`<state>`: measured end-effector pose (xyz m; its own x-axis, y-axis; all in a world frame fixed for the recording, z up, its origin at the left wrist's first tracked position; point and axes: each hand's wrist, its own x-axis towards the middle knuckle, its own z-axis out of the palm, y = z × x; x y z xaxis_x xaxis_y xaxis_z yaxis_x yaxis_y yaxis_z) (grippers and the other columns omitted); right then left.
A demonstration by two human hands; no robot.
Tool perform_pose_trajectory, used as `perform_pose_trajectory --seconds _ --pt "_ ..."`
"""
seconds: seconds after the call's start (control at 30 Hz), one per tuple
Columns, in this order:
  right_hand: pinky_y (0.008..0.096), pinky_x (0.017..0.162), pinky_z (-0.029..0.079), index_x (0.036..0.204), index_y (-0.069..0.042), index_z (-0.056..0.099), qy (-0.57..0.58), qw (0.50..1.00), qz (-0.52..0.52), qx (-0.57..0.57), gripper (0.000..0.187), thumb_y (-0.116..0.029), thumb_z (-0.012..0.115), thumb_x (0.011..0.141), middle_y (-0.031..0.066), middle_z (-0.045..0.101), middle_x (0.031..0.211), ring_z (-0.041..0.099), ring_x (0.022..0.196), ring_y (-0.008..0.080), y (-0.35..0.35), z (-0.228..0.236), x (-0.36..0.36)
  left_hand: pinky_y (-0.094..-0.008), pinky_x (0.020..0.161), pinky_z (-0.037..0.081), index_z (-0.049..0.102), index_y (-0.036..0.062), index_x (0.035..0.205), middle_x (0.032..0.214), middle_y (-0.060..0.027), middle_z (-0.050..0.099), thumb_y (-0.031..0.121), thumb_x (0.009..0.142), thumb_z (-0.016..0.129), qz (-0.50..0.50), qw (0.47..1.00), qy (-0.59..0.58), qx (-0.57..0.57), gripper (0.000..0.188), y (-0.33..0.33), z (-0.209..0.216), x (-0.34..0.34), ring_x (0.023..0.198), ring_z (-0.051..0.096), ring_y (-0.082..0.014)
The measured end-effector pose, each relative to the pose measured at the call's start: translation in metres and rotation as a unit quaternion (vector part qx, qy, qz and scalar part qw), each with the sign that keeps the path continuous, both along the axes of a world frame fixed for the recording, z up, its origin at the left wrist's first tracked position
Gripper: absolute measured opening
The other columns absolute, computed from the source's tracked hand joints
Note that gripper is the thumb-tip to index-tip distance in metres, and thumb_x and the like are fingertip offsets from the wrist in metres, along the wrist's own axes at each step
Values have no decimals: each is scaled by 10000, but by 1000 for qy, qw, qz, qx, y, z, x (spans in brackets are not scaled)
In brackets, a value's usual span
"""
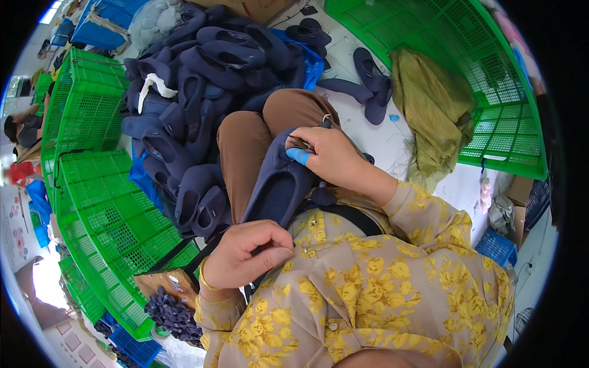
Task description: The person sits on the floor and sews a dark-colored slip-on shoe using a needle and thread. They repeatedly insert the needle into the shoe's upper and pull the thread through, working on the same shoe throughout the clip.
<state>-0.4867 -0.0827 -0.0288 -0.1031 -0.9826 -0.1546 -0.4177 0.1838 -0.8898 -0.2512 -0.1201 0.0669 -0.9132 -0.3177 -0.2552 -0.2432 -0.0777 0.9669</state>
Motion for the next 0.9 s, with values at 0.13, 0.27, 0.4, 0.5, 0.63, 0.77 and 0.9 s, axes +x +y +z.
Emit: perform_pose_trajectory --seconds 0.13,0.27,0.4,0.5,0.63,0.77,0.9 --pt "269 643 450 1023 -31 646 -62 998 -6 -15 195 -114 706 858 58 636 848 529 710 100 3 -11 -11 -243 607 447 654 1 957 833 -49 620 19 851 713 26 997 2 -70 123 10 5 -7 678 579 -122" --pt "288 617 432 972 -22 639 2 1000 19 -18 184 -122 720 841 67 610 805 520 681 128 12 -6 -25 -249 615 453 665 7 978 840 -54 619 23 818 743 10 996 -12 -87 179 9 6 -5 692 591 -130" --pt "385 616 443 916 -13 628 -15 999 -4 -28 198 -172 697 819 132 597 751 567 655 286 23 -3 -14 -284 640 474 676 24 995 889 -75 640 27 782 760 -12 993 18 -115 229 7 8 -4 744 611 -191" --pt "424 634 463 854 -13 606 64 993 -16 -100 150 -127 666 777 162 606 759 603 709 348 35 -7 5 -319 659 490 686 37 1006 948 -83 652 44 762 768 -42 983 77 -164 258 11 9 -11 787 612 -240" --pt "432 633 457 853 -12 602 80 992 -19 -97 164 -142 676 786 165 606 755 599 705 357 36 -12 7 -329 690 501 707 62 990 990 -67 658 98 766 766 -77 951 40 -298 234 22 25 -27 819 617 -248" --pt "427 620 437 842 -11 585 29 998 -15 -60 212 -186 703 827 160 604 749 589 698 350 39 -13 -4 -320 660 496 700 71 988 928 -58 666 88 782 736 -96 934 94 -332 210 8 40 -24 736 614 -234" --pt "421 617 437 887 -14 595 24 998 5 -63 213 -194 700 843 158 610 757 586 694 346 39 -9 -6 -263 582 463 679 55 961 767 -27 636 64 854 679 134 965 48 -219 107 -10 11 -19 632 580 -128"
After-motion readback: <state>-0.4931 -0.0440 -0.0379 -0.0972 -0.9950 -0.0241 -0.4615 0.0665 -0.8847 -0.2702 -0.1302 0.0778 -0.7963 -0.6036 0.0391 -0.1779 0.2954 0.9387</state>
